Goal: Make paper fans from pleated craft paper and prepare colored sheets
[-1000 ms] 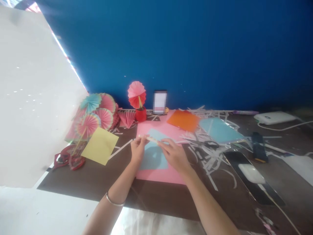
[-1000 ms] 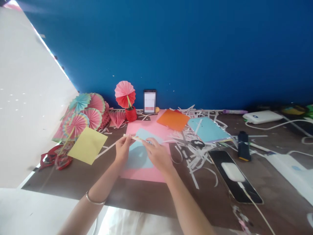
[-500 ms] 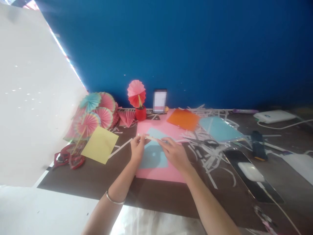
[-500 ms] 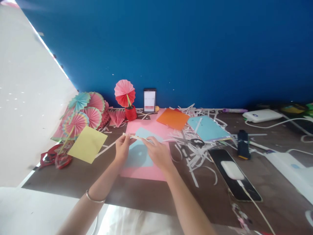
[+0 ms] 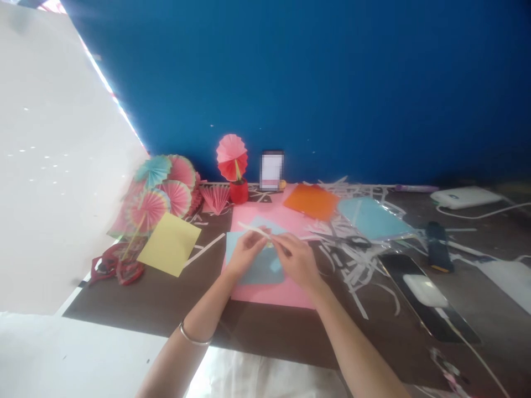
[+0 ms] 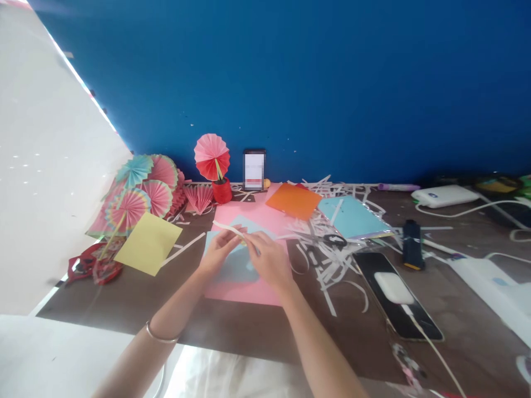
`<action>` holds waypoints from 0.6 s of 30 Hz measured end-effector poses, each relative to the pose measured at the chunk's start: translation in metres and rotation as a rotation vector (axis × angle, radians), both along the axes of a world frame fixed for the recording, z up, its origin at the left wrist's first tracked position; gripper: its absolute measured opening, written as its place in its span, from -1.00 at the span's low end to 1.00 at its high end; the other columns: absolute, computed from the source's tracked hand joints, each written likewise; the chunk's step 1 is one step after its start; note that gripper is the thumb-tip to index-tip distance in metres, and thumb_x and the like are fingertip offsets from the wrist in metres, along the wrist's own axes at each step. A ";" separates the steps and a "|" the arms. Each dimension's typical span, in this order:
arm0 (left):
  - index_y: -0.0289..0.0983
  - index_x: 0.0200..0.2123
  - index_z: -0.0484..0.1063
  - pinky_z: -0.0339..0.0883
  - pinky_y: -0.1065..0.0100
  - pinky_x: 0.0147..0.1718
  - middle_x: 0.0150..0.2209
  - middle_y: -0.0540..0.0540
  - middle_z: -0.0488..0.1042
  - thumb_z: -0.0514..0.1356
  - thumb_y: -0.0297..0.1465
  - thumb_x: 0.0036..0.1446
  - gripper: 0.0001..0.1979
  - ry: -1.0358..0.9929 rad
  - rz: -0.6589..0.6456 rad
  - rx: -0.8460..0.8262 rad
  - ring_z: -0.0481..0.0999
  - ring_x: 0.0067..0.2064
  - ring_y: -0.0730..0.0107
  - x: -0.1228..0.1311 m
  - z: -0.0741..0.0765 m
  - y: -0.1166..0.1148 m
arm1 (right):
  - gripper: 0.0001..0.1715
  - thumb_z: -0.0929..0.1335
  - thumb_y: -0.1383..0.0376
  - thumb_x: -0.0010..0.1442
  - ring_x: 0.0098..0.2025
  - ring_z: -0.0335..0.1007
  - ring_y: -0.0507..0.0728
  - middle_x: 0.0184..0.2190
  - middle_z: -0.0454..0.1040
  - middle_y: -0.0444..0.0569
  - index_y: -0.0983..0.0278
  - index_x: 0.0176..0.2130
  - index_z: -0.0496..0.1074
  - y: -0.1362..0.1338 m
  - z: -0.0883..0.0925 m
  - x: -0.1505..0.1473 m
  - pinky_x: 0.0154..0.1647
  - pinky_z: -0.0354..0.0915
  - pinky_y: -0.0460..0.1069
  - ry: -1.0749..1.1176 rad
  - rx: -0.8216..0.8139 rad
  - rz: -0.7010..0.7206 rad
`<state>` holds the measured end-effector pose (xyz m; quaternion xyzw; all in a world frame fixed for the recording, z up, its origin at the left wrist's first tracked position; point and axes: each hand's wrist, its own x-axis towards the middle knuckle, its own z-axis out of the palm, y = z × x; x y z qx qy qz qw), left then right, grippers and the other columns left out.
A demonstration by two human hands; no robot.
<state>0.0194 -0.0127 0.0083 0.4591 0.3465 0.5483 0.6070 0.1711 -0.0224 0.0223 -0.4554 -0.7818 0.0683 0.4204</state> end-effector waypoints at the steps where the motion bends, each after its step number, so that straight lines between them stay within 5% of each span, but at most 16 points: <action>1: -0.30 -0.16 0.44 0.21 0.17 0.00 -0.03 -0.22 0.43 0.27 -0.25 -0.06 -0.62 0.032 0.010 0.009 0.38 0.02 0.14 0.000 -0.001 0.000 | -0.73 0.21 0.31 0.22 -0.29 0.42 0.04 -0.31 0.50 -0.09 0.17 -0.17 0.46 0.000 0.000 0.000 -0.26 0.31 -0.09 -0.002 -0.006 0.002; 12: -0.34 -0.32 0.42 0.30 0.37 -0.29 -0.44 -0.06 0.44 0.13 -0.16 0.06 -0.67 0.253 0.054 0.073 0.44 -0.38 0.43 0.001 0.000 0.000 | -0.75 0.21 0.34 0.20 -0.30 0.43 0.04 -0.33 0.51 -0.08 0.21 -0.23 0.45 0.001 0.000 -0.002 -0.30 0.29 -0.10 -0.035 0.093 -0.087; 18: -0.34 -0.27 0.44 0.31 0.38 -0.31 -0.45 -0.07 0.47 0.13 -0.19 0.06 -0.67 0.252 0.060 0.092 0.44 -0.35 0.39 0.001 -0.004 0.002 | -0.76 0.23 0.34 0.19 -0.34 0.43 0.00 -0.34 0.51 -0.10 0.20 -0.21 0.46 -0.001 -0.004 -0.002 -0.33 0.26 -0.14 -0.114 0.130 -0.106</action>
